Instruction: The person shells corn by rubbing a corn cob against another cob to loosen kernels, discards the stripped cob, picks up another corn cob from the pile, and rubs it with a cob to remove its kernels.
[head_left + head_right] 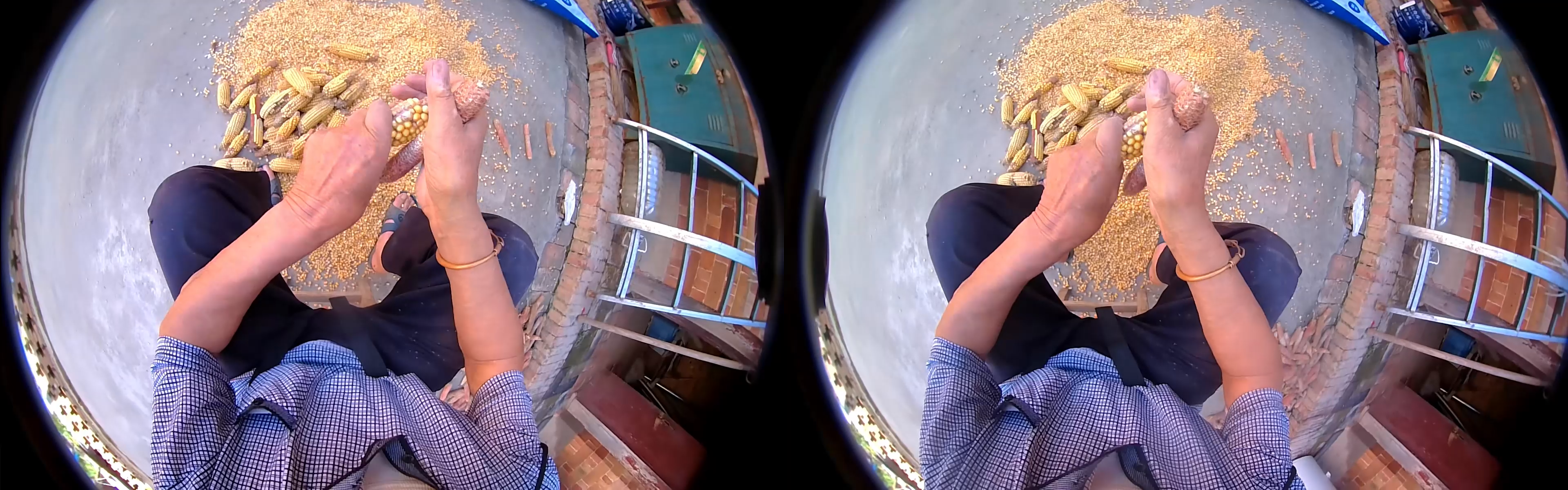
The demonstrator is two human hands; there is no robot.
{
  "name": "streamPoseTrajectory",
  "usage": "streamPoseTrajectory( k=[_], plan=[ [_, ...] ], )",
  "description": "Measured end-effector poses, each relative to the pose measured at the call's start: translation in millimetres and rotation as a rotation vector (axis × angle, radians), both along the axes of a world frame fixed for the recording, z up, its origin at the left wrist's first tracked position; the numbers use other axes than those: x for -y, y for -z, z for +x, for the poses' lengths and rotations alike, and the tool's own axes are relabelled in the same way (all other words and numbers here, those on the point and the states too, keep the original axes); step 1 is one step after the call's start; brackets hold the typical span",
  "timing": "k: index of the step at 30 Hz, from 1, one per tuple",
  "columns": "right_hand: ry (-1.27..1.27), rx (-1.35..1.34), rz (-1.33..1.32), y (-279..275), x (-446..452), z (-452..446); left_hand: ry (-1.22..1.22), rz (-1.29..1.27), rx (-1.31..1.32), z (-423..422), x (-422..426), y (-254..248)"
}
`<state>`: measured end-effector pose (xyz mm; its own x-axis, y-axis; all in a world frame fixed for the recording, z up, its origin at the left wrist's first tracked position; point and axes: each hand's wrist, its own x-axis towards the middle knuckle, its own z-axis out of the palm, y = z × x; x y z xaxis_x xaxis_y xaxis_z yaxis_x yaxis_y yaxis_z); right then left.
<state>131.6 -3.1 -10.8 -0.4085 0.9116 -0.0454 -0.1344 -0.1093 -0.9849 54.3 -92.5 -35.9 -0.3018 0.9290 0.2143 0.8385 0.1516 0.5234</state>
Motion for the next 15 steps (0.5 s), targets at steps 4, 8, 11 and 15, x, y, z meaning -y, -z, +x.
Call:
streamPoseTrajectory(
  k=[4,8,11,15],
  plan=[
    [0.157,0.097,0.117,10,-1,-4,0.043,0.06,0.046,10,2,1],
    [0.161,0.116,0.123,5,-4,-7,-0.015,0.019,0.443,16,-1,1],
    [0.047,0.093,0.094,2,-13,-4,0.108,0.248,0.752,0,-10,6],
    [-0.069,0.02,0.045,-4,-15,8,0.094,-0.019,1.568,-12,4,-28]
  ],
)
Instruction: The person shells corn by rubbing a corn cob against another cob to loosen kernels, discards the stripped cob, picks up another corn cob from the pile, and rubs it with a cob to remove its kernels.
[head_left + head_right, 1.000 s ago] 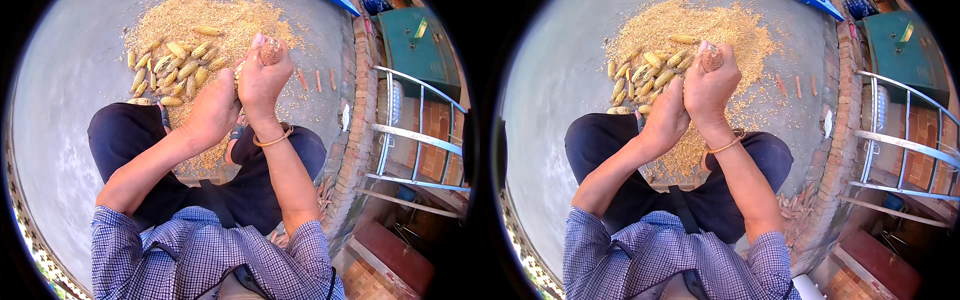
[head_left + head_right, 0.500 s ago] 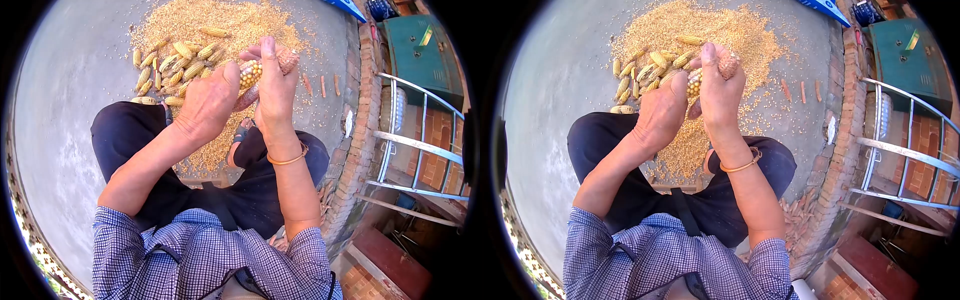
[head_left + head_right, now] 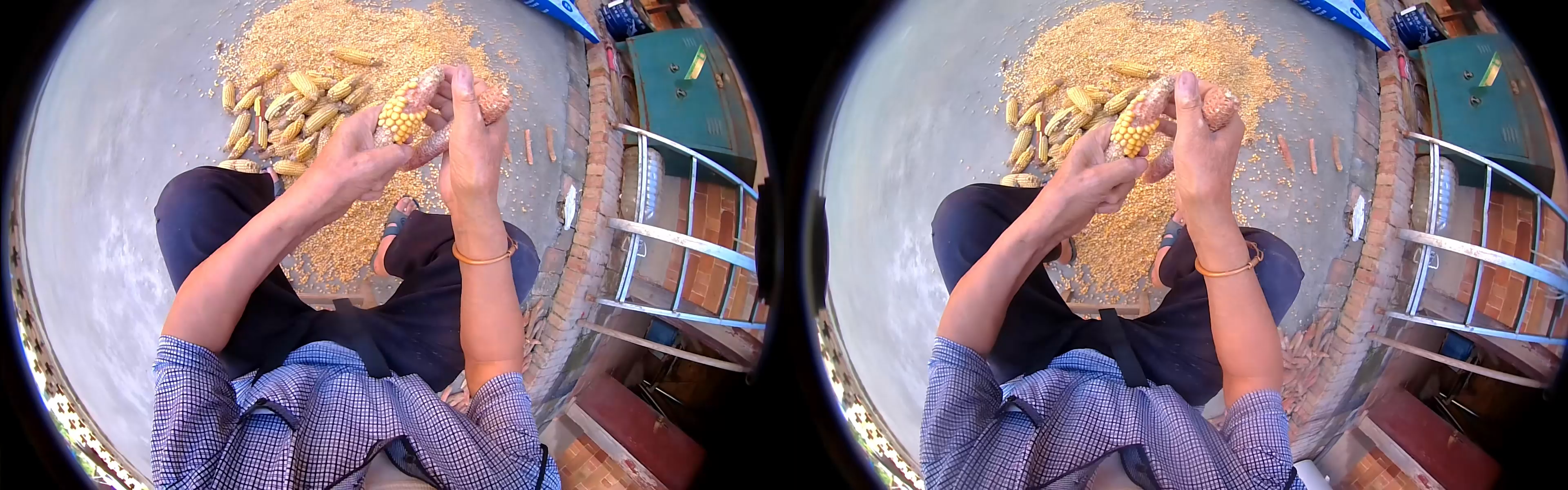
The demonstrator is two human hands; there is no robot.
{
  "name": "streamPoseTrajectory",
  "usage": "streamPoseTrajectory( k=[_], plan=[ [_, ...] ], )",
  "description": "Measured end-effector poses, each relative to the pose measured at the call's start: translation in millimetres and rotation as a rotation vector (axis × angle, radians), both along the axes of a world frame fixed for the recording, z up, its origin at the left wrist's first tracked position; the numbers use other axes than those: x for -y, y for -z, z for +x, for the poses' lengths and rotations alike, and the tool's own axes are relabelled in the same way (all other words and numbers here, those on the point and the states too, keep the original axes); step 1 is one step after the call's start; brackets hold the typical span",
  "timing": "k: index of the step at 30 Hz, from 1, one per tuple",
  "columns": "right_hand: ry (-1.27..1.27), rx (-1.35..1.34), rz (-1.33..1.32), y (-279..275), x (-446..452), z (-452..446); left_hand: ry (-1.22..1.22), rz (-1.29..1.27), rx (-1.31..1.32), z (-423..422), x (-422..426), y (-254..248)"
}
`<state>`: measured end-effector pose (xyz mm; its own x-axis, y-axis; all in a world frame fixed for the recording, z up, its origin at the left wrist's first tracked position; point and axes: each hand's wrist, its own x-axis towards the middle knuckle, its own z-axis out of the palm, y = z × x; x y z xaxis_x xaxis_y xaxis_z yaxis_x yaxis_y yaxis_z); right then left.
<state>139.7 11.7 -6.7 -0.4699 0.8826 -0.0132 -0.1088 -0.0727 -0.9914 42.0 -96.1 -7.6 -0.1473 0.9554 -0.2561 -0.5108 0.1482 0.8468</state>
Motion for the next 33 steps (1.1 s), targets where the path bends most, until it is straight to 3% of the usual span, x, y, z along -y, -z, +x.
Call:
streamPoseTrajectory(
  k=[5,9,12,15,16,19,22,25,26,29,32,33],
  plan=[
    [-0.064,0.048,0.183,2,-6,4,0.057,-0.053,0.212,-5,1,7],
    [-0.116,0.16,0.806,7,-9,3,0.119,-0.067,0.3,-10,2,9],
    [-0.193,0.314,1.212,-1,-5,2,0.286,-0.102,0.213,-10,9,12],
    [-0.089,0.605,1.047,-7,7,8,0.2,-0.058,-0.258,5,8,-2],
    [-0.006,0.608,1.071,-5,8,6,0.168,0.049,-0.377,7,5,18],
    [0.008,0.726,0.753,-5,4,3,0.216,-0.189,-0.093,11,7,15],
    [-0.127,0.259,0.319,-5,-9,8,0.245,-0.151,0.214,8,1,18],
    [-0.152,0.229,0.137,-24,-9,21,0.243,-0.163,0.282,2,1,21],
    [-0.132,0.166,0.282,-13,-10,19,0.227,-0.157,0.293,1,1,22],
    [-0.243,0.433,1.11,-4,-7,18,0.138,-0.2,0.21,4,1,11],
    [-0.204,0.604,1.136,-3,7,10,0.272,-0.145,-0.13,6,1,21],
    [-0.181,0.659,1.081,-2,10,8,0.188,-0.009,-0.28,12,2,32]
  ],
)
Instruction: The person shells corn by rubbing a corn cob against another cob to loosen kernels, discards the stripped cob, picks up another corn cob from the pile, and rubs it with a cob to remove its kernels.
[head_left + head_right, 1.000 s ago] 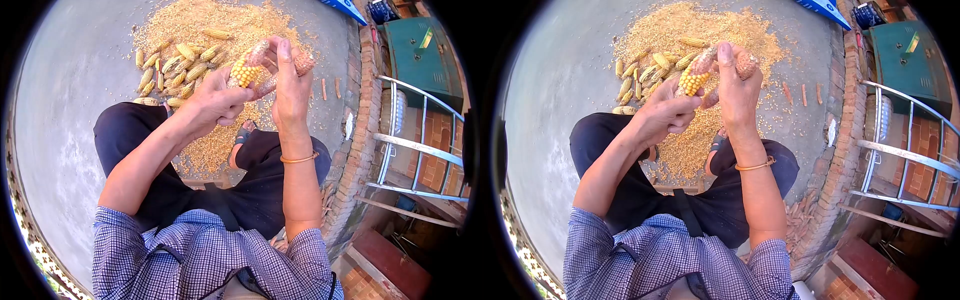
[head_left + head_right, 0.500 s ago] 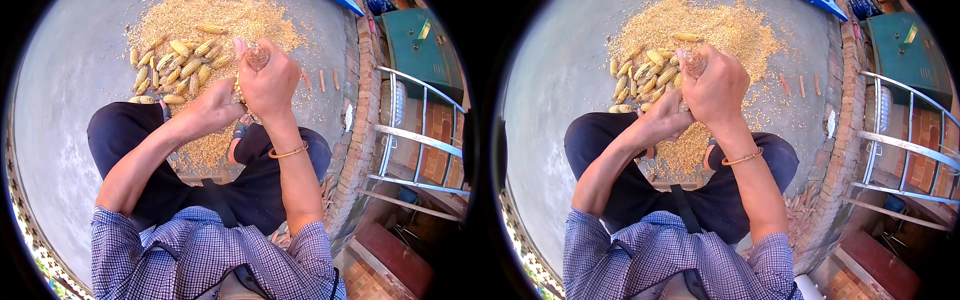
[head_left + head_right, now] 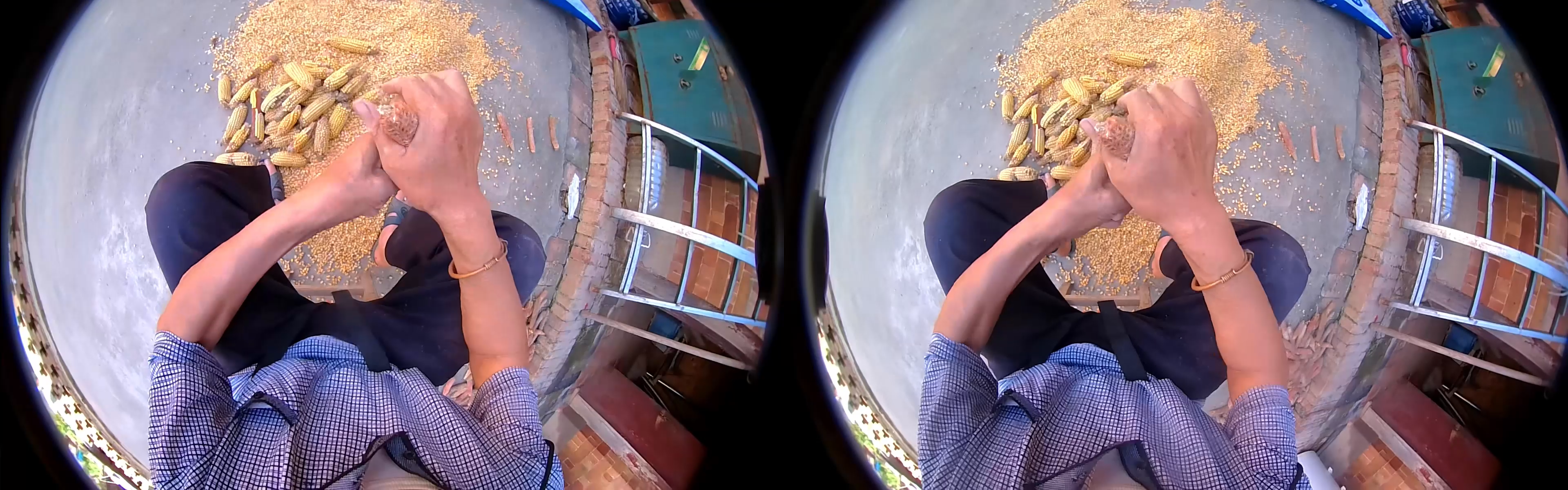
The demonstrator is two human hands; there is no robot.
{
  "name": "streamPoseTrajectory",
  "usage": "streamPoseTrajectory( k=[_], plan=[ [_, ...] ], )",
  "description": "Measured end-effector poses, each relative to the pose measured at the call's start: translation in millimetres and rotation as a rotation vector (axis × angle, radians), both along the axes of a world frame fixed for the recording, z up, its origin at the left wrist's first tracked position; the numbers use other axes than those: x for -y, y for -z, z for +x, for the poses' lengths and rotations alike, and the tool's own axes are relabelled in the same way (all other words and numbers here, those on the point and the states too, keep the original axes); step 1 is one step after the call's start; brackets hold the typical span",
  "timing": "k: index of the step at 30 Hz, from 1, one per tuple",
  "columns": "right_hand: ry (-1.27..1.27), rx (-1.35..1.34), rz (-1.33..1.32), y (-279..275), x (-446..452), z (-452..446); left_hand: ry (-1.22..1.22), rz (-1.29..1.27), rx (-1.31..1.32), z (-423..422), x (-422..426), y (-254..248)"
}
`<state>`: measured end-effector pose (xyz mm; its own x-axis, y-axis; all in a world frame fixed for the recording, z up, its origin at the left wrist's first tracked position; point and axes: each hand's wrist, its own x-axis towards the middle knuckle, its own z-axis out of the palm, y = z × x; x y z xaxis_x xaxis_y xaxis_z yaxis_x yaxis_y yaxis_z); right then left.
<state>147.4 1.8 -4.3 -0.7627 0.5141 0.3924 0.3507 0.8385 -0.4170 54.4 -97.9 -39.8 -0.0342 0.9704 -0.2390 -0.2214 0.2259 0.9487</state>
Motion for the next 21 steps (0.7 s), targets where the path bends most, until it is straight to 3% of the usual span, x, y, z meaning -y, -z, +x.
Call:
streamPoseTrajectory(
  k=[2,3,6,7,9,10,12,13,14,16,18,19,21],
  plan=[
    [0.128,-0.042,0.028,2,-1,-4,-0.12,0.333,-0.269,17,-2,25],
    [0.21,-0.029,0.01,1,1,-5,-0.035,0.134,-0.2,13,-3,7],
    [0.234,-0.131,-0.14,12,-7,-8,-0.145,0.269,-0.163,19,-6,8],
    [0.207,-0.19,-0.207,15,-9,-9,-0.104,0.126,-0.072,15,-4,1],
    [0.181,-0.298,-0.685,2,-14,-1,-0.022,-0.154,0.107,2,2,-18],
    [0.17,-0.347,-0.932,-5,-14,4,-0.043,-0.137,0.157,2,1,-18],
    [0.1,-0.29,-0.675,-5,-10,6,-0.086,-0.107,0.257,1,0,-12],
    [0.036,-0.218,-0.389,-4,-6,5,-0.063,-0.08,0.286,-2,0,-7],
    [-0.025,-0.147,-0.1,-4,-5,4,-0.053,-0.105,0.192,-3,0,-7],
    [-0.032,-0.019,0.121,-1,0,1,-0.023,-0.156,0.005,-3,-2,-13],
    [0.073,0.091,-0.013,1,7,-5,-0.14,0.137,-0.185,10,-4,3],
    [0.06,0.024,0.007,3,5,-6,-0.205,0.286,-0.28,14,-4,9],
    [0.236,0.008,-0.051,6,3,-10,-0.133,0.202,-0.234,14,-4,8]
  ],
)
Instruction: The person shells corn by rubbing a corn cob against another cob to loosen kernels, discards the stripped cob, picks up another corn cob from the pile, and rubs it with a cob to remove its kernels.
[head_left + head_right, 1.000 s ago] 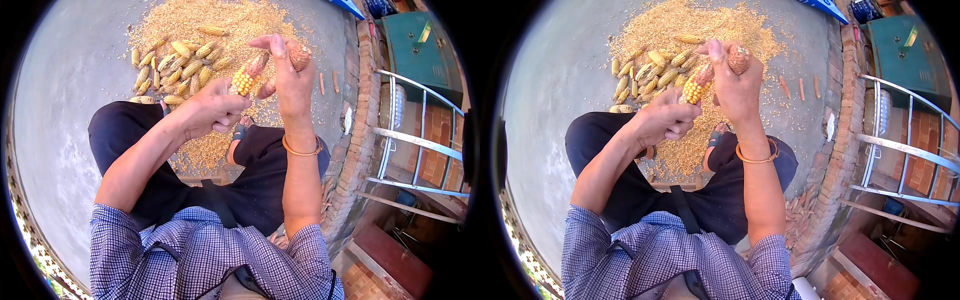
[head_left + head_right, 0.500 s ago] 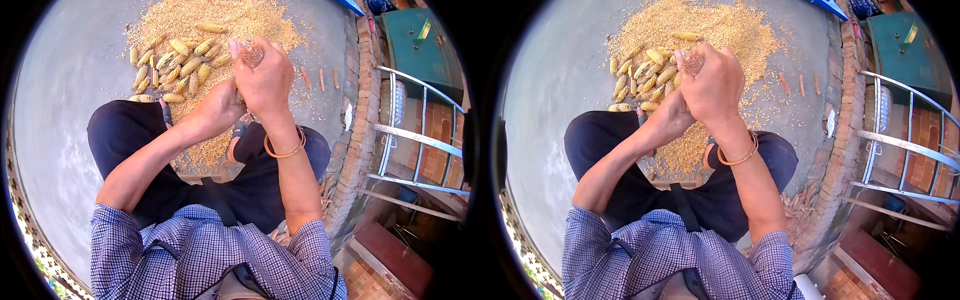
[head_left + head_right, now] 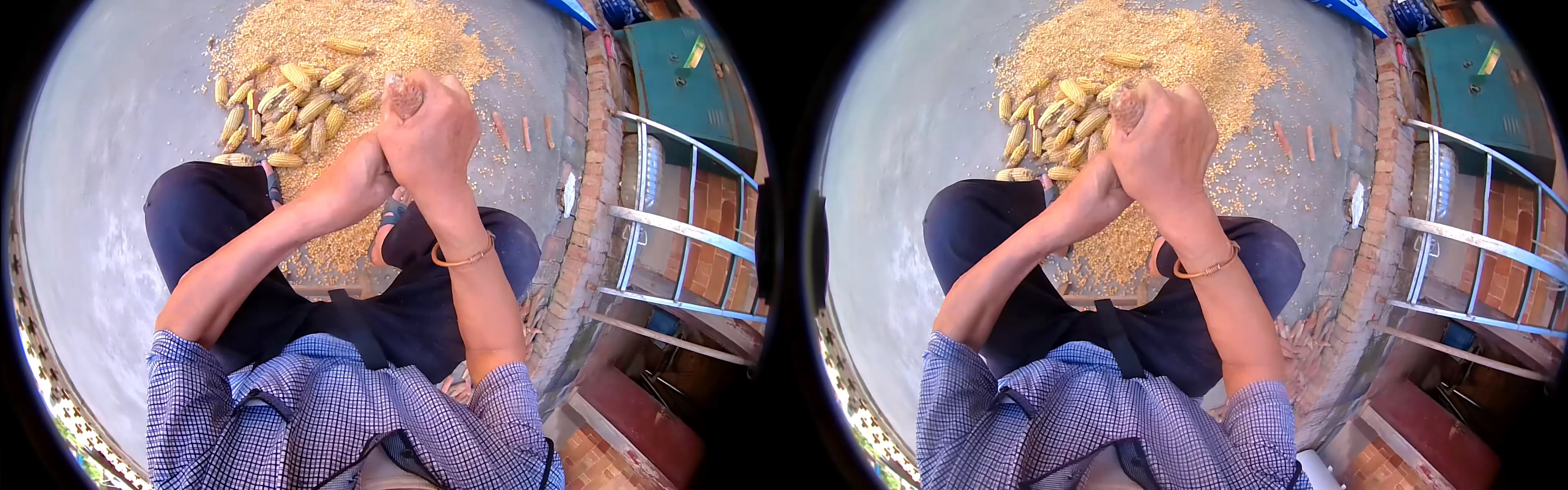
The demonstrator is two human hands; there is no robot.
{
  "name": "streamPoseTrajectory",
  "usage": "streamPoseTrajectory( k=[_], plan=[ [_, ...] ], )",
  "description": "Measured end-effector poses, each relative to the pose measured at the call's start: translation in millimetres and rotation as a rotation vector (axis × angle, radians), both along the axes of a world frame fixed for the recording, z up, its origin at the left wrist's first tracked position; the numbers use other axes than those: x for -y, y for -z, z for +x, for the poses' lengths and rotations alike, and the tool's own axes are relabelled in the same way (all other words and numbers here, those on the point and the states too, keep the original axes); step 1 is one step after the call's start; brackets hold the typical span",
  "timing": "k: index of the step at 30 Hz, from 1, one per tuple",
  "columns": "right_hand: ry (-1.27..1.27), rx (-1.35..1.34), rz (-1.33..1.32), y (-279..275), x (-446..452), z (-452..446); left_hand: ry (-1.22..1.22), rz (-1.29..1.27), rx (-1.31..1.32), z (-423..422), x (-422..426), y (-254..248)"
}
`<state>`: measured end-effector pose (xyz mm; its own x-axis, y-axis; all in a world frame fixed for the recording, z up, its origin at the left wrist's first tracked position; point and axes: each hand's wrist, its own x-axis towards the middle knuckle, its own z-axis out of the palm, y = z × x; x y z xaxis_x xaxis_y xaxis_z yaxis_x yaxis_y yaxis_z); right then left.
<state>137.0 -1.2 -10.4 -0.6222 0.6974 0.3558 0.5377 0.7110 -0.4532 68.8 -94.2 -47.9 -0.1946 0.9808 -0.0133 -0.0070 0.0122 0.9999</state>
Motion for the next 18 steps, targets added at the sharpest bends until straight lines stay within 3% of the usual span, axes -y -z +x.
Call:
streamPoseTrajectory(
  k=[1,4,5,7,8,11,18],
  plan=[
    [0.094,-0.008,-0.033,1,1,0,0.04,-0.05,0.023,0,1,-3],
    [0.044,-0.021,-0.066,0,-4,1,0.021,-0.192,0.053,1,1,-1],
    [0.022,-0.171,-0.279,-2,-7,3,0.029,-0.268,0.08,-1,3,-5],
    [-0.031,-0.472,-0.699,-7,-21,13,0.121,-0.33,0.428,-10,5,-18],
    [-0.046,-0.432,-0.719,-8,-29,22,0.169,-0.361,0.604,-13,6,-22],
    [-0.087,-0.298,-0.942,-18,-36,33,0.258,-0.354,0.756,-20,6,-24],
    [-0.107,-0.328,-0.992,-13,-34,35,0.287,-0.332,0.812,-23,8,-28]
  ],
)
